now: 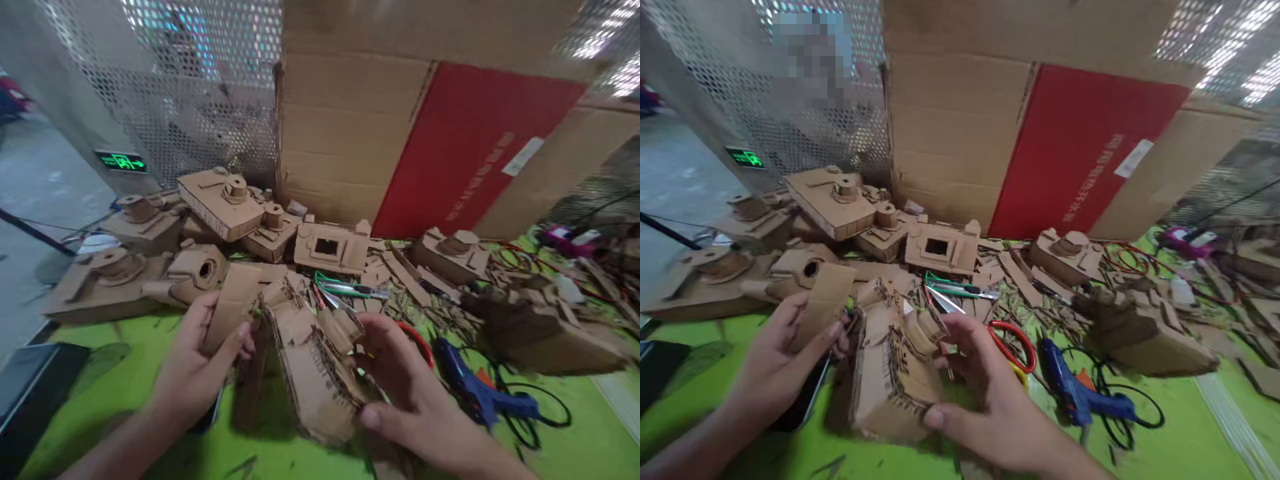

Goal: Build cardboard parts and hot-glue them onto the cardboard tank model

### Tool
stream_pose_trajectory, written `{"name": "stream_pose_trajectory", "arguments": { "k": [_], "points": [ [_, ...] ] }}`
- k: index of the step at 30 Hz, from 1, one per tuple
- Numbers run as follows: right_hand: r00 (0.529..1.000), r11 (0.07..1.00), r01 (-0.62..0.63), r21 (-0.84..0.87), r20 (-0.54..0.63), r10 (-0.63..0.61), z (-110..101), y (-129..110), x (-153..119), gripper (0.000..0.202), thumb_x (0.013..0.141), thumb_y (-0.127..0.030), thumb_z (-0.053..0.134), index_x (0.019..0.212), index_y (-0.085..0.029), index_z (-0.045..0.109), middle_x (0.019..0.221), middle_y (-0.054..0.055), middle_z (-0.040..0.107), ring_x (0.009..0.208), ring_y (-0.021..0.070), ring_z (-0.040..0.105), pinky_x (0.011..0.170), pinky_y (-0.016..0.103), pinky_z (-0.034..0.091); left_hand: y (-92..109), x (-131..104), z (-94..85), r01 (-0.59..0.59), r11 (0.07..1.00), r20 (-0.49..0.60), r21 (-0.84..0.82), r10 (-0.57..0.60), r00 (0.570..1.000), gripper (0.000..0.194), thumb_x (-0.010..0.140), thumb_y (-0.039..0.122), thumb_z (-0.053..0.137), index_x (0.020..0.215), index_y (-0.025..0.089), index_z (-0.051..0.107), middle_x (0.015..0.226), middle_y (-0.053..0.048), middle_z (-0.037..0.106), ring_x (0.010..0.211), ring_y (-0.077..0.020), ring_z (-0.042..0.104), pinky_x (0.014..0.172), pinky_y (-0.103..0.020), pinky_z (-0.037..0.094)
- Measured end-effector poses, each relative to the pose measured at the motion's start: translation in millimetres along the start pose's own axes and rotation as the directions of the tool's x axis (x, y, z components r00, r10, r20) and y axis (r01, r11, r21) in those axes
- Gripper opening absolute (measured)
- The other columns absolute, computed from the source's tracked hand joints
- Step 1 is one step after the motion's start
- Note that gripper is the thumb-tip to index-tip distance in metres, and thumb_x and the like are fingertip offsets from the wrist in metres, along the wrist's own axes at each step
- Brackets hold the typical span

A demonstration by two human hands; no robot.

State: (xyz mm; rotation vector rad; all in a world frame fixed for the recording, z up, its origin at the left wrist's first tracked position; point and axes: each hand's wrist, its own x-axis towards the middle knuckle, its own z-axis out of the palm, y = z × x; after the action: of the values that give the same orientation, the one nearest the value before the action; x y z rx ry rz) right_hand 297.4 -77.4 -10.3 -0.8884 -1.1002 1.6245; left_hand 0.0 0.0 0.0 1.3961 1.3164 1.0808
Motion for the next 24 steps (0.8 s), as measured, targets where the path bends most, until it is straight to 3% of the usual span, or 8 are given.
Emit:
{"name": "stream_pose_trajectory", "arguments": {
  "k": [4, 8, 11, 13, 15, 17, 20, 24],
  "points": [
    [0.997, 0.991, -0.026, 0.129, -0.068, 0.035, 1, 12, 3, 0.065, 0.090, -0.047, 0.090, 0.147, -0.046, 0.059, 0.138, 0.006, 0.065, 0.117, 0.0229, 0.067, 0.103, 0.039, 0.055, 2, -7, 5.8, 0.022, 0.997, 0.064, -0.069, -0.018, 0.998, 0.051, 0.090, 0.045, 0.084, 0.130, 0.025, 0.060, 0.102, -0.006, 0.082, 0.087, -0.0247, 0.079, 0.077, -0.031, 0.068],
    [0.988, 0.975, -0.085, 0.204, -0.111, 0.109, 1, 11, 8, 0.064, 0.091, -0.054, 0.085, 0.149, -0.041, 0.060, 0.159, 0.007, 0.057, 0.146, 0.0336, 0.055, 0.120, 0.050, 0.046, 6, -11, 9.8, 0.079, 0.988, 0.213, -0.134, -0.049, 0.976, 0.025, 0.096, 0.038, 0.079, 0.111, 0.025, 0.064, 0.077, 0.000, 0.079, 0.067, -0.0205, 0.076, 0.064, -0.029, 0.067],
    [0.991, 0.977, -0.088, 0.193, -0.082, 0.105, 4, 5, 9, 0.071, 0.092, -0.061, 0.082, 0.155, -0.040, 0.057, 0.169, 0.006, 0.049, 0.159, 0.0365, 0.042, 0.127, 0.055, 0.038, 8, -11, 10.2, 0.085, 0.989, 0.236, -0.124, -0.054, 0.970, 0.015, 0.095, 0.033, 0.078, 0.101, 0.025, 0.067, 0.074, 0.001, 0.078, 0.068, -0.0197, 0.076, 0.065, -0.028, 0.067],
    [0.996, 0.986, -0.075, 0.149, -0.031, 0.080, 7, 3, 8, 0.089, 0.085, -0.058, 0.091, 0.162, -0.040, 0.048, 0.172, 0.006, 0.046, 0.162, 0.0353, 0.038, 0.131, 0.054, 0.032, 8, -11, 9.8, 0.089, 0.990, 0.252, -0.114, -0.058, 0.966, 0.014, 0.095, 0.031, 0.079, 0.102, 0.024, 0.070, 0.079, -0.001, 0.080, 0.072, -0.0202, 0.077, 0.069, -0.029, 0.068],
    [0.995, 0.988, -0.098, 0.119, 0.008, 0.098, 10, 4, 8, 0.102, 0.083, -0.046, 0.096, 0.167, -0.041, 0.039, 0.171, 0.007, 0.048, 0.159, 0.0326, 0.044, 0.132, 0.052, 0.032, 8, -12, 9.5, 0.096, 0.991, 0.280, -0.096, -0.065, 0.958, 0.013, 0.096, 0.032, 0.078, 0.103, 0.023, 0.072, 0.081, -0.002, 0.080, 0.073, -0.0208, 0.078, 0.068, -0.029, 0.068],
    [0.990, 0.984, -0.137, 0.114, 0.003, 0.138, 10, 7, 8, 0.089, 0.092, -0.041, 0.090, 0.166, -0.039, 0.040, 0.168, 0.008, 0.053, 0.154, 0.0297, 0.052, 0.130, 0.050, 0.036, 8, -14, 9.4, 0.098, 0.992, 0.302, -0.080, -0.070, 0.951, 0.013, 0.099, 0.035, 0.075, 0.103, 0.023, 0.073, 0.080, -0.003, 0.080, 0.069, -0.0206, 0.078, 0.063, -0.028, 0.067],
    [0.989, 0.980, -0.137, 0.145, -0.041, 0.144, 5, 11, 9, 0.068, 0.100, -0.047, 0.079, 0.161, -0.036, 0.051, 0.165, 0.008, 0.058, 0.154, 0.0307, 0.053, 0.129, 0.051, 0.039, 9, -18, 8.0, 0.072, 0.996, 0.270, -0.058, -0.054, 0.961, 0.019, 0.105, 0.040, 0.066, 0.099, 0.023, 0.071, 0.070, -0.001, 0.077, 0.058, -0.0181, 0.074, 0.053, -0.025, 0.062],
    [0.990, 0.985, -0.130, 0.114, -0.046, 0.136, -3, 10, 6, 0.075, 0.098, -0.051, 0.080, 0.163, -0.035, 0.048, 0.170, 0.007, 0.053, 0.159, 0.0331, 0.045, 0.131, 0.054, 0.035, 9, -16, -1.7, -0.059, 0.998, 0.131, 0.015, 0.057, 0.990, 0.022, 0.104, 0.041, 0.066, 0.094, 0.023, 0.074, 0.065, 0.001, 0.075, 0.053, -0.0172, 0.070, 0.051, -0.024, 0.060]
  ]
}}
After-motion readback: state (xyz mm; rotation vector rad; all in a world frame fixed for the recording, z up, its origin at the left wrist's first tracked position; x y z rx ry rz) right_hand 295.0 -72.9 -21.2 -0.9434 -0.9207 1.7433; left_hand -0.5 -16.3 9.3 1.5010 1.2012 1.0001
